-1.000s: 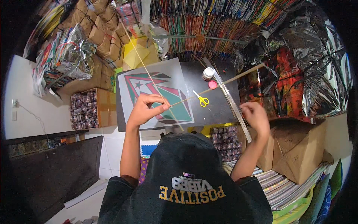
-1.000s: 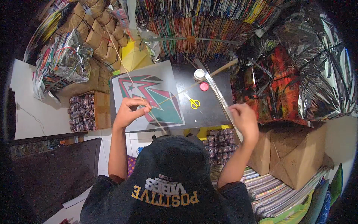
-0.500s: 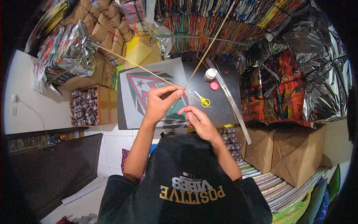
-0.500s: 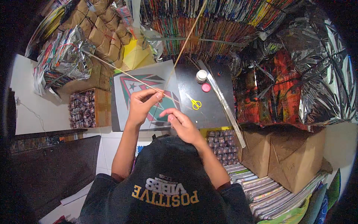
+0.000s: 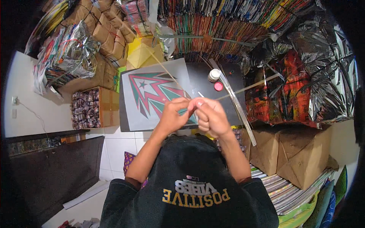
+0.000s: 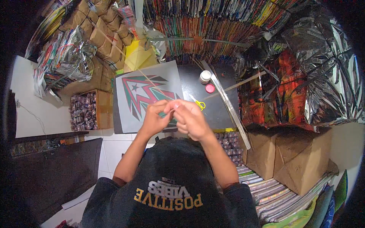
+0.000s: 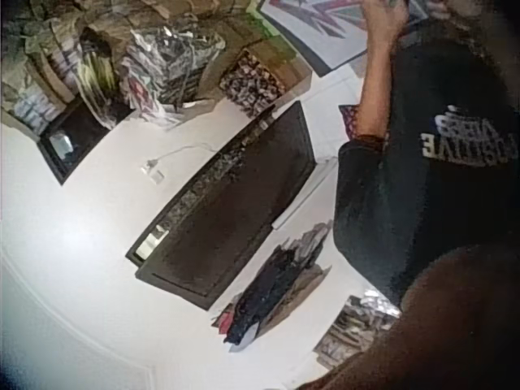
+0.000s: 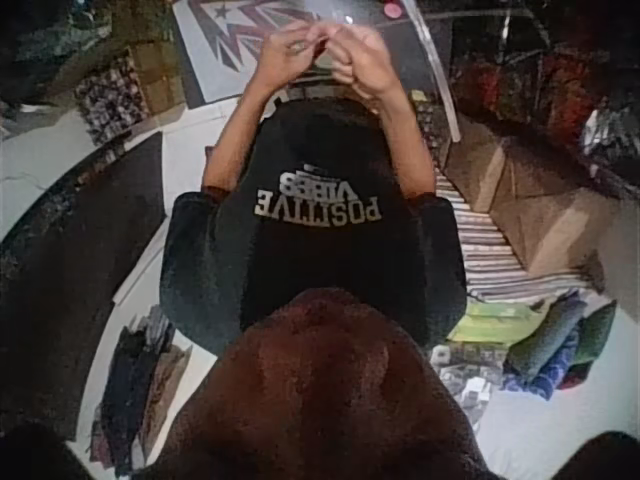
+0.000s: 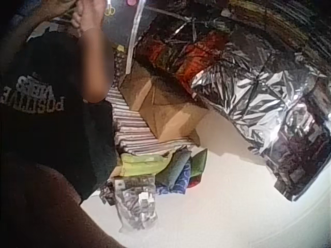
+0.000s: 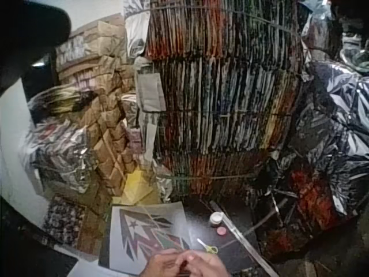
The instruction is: The person selects a printed kite sheet and places it on a table. They then break two wooden sticks to size and tie them together with string to form a cross-shaped frame structure.
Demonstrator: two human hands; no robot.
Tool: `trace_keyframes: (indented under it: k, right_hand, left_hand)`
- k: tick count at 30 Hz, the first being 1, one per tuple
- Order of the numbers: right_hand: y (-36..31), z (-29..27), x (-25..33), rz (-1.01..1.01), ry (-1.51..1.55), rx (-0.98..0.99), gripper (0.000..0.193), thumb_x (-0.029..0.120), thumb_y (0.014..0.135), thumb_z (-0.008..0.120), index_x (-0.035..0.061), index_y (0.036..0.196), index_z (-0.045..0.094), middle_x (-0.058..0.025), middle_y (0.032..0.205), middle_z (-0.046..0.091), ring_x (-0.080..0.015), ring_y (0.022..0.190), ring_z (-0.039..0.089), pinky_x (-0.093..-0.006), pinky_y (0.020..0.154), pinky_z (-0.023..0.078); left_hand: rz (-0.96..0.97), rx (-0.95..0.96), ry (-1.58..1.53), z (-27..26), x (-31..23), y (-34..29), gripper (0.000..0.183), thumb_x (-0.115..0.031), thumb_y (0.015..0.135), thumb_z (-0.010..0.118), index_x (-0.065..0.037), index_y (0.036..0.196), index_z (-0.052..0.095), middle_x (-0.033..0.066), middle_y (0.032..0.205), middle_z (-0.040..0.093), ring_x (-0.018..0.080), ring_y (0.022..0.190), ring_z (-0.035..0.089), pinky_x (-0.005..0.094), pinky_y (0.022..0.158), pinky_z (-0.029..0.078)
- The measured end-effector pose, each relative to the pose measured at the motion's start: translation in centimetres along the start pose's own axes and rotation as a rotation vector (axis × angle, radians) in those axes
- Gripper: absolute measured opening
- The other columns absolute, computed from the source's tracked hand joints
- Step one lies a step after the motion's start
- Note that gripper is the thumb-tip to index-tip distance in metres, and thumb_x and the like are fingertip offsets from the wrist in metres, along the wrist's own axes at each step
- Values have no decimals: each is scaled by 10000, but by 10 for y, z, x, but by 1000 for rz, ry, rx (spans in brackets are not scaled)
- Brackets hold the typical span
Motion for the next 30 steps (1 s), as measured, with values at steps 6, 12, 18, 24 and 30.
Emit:
trace_keyframes:
  k: [6, 12, 18, 24, 30]
  right_hand:
    - [0, -13, 9, -12, 225, -29, 279, 250, 1088, 431, 9, 1077, 572, 105, 582, 249, 4, 408, 195, -194, 364, 150]
    - [-14, -21, 28, 40, 437, 89, 368, 242, 1097, 362, -66, 1240, 502, 79, 663, 240, -18, 473, 199, -209, 403, 175]
    - [-69, -64, 75, -162, 634, 87, 493, 204, 1085, 373, -92, 1475, 320, 54, 728, 272, -31, 522, 232, -212, 440, 204]
    - [-122, -131, 110, -441, 561, -38, 436, 207, 1110, 311, -59, 1450, 376, 31, 722, 280, -54, 524, 235, -229, 447, 206]
    - [-136, -195, 92, -318, -263, -704, 275, 189, 1053, 507, 25, 1252, 604, 64, 669, 390, -16, 565, 329, -211, 482, 262]
  left_hand:
    - [119, 40, 114, 1, -23, 3, 120, -26, 794, 726, -5, 912, 736, 127, 859, 710, 259, 809, 691, 348, 743, 523]
    - [-7, -12, 118, -22, -5, 7, 113, -35, 748, 707, 0, 853, 728, 121, 853, 716, 232, 795, 691, 332, 756, 529]
    - [-91, 107, 173, -67, 16, 7, 90, -40, 717, 695, 19, 784, 705, 103, 790, 706, 209, 774, 681, 325, 740, 526]
    - [-218, 286, -59, -86, 30, -3, 104, -38, 732, 687, 22, 808, 723, 75, 774, 703, 165, 774, 649, 308, 771, 513]
    - [-313, 21, -394, -94, 41, -3, 97, -52, 870, 718, 42, 895, 729, 69, 874, 718, 123, 829, 633, 285, 780, 509]
Point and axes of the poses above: each hand's wrist, its own y-axis towards the middle knuckle, its own z-axis out of the palm, x = y × z, the point moved 6 cm from there along y, towards the middle knuckle
